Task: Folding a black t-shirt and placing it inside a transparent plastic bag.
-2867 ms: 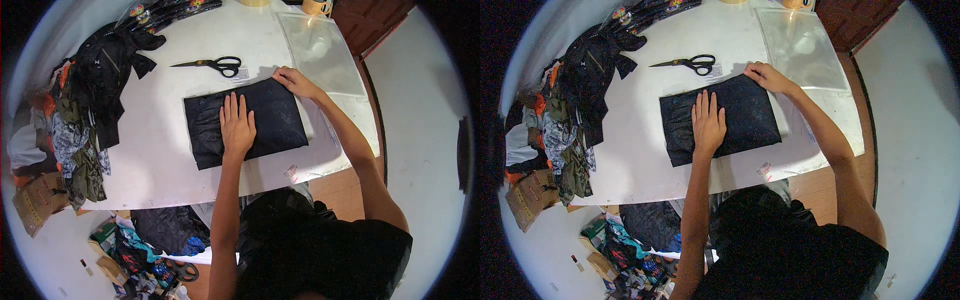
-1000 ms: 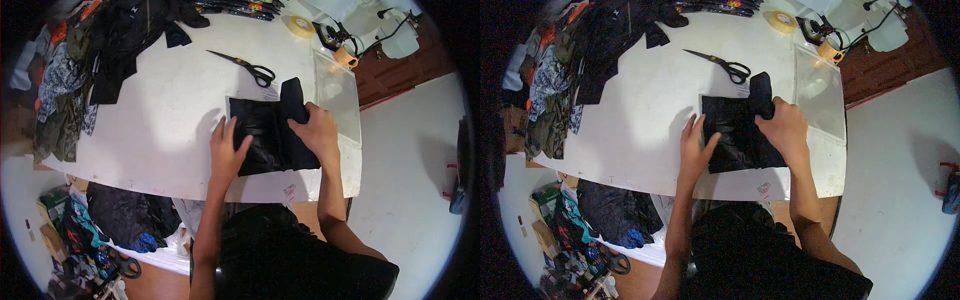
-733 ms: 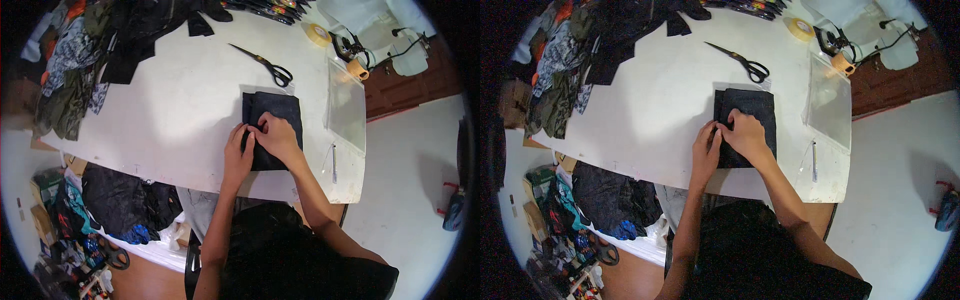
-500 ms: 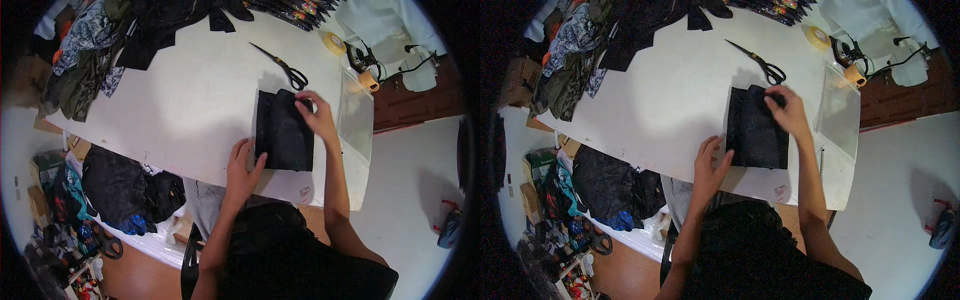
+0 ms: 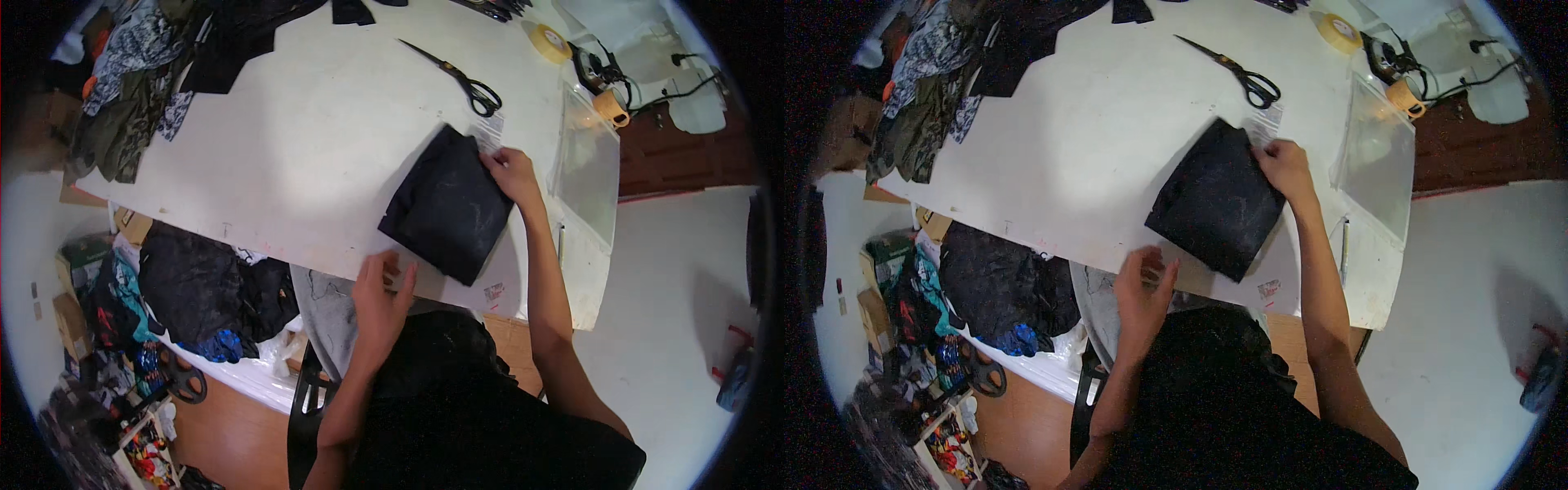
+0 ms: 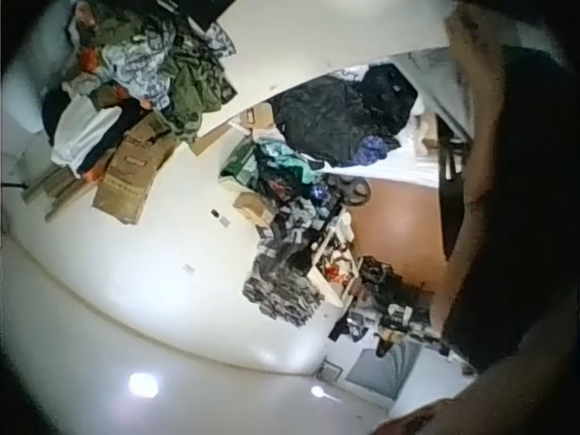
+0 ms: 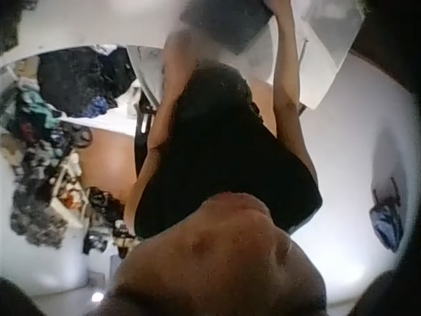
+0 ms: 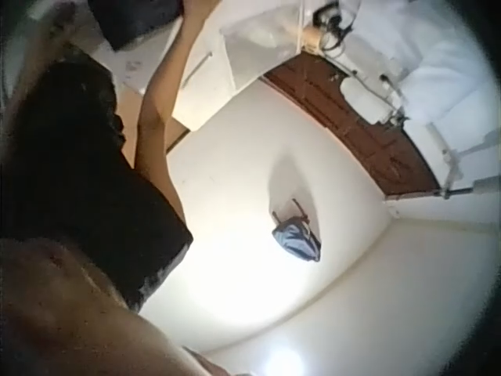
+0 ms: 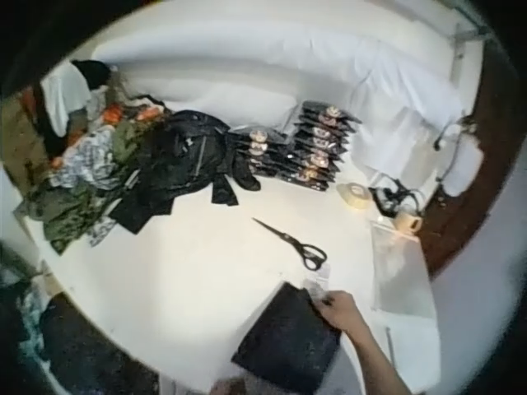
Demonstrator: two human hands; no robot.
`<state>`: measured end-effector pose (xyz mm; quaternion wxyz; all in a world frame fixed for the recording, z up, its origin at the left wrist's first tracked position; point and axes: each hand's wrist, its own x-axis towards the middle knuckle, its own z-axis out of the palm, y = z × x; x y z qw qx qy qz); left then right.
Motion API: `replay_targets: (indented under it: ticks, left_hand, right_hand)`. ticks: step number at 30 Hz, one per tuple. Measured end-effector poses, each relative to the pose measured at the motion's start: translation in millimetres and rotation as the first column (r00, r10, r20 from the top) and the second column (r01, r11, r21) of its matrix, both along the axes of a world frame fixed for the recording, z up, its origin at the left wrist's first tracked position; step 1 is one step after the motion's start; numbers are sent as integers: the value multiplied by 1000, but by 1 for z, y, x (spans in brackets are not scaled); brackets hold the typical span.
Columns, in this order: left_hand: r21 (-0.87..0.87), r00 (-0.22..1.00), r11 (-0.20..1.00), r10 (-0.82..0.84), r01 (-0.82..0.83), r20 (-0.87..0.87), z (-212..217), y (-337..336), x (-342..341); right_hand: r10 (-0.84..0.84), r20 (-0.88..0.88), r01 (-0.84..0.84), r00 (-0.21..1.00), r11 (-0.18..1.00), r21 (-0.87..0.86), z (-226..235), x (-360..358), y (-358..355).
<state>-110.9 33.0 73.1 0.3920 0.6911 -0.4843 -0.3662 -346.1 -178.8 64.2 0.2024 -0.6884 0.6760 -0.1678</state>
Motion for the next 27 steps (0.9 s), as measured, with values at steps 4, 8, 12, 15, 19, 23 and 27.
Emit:
replay_targets:
  ticks: [4,8,12,15,19,23,27]
  left_hand:
    - [48,980,997,61,-53,-188,-8,31,5]
    - [-62,980,979,189,-193,-66,2,24,8]
    - [-85,957,957,268,-278,-107,-5,14,22]
    - [-196,965,946,264,-257,7,-16,13,26]
    - [-92,956,952,289,-292,-48,-7,10,20]
    - [-103,948,946,296,-308,-114,-15,8,17]
    - [-16,947,952,301,-305,-116,-15,6,21]
  right_hand:
    - [-63,33,62,997,998,21,4,0,57]
    - [-92,233,59,968,988,142,17,11,106]
    - [-85,308,50,948,991,120,26,17,113]
    - [41,308,24,950,979,-203,40,31,101]
    - [461,168,-368,872,841,-398,52,67,76]
    - [618,320,-547,718,785,-291,42,107,51]
    - [684,367,-701,631,705,-109,25,119,38]
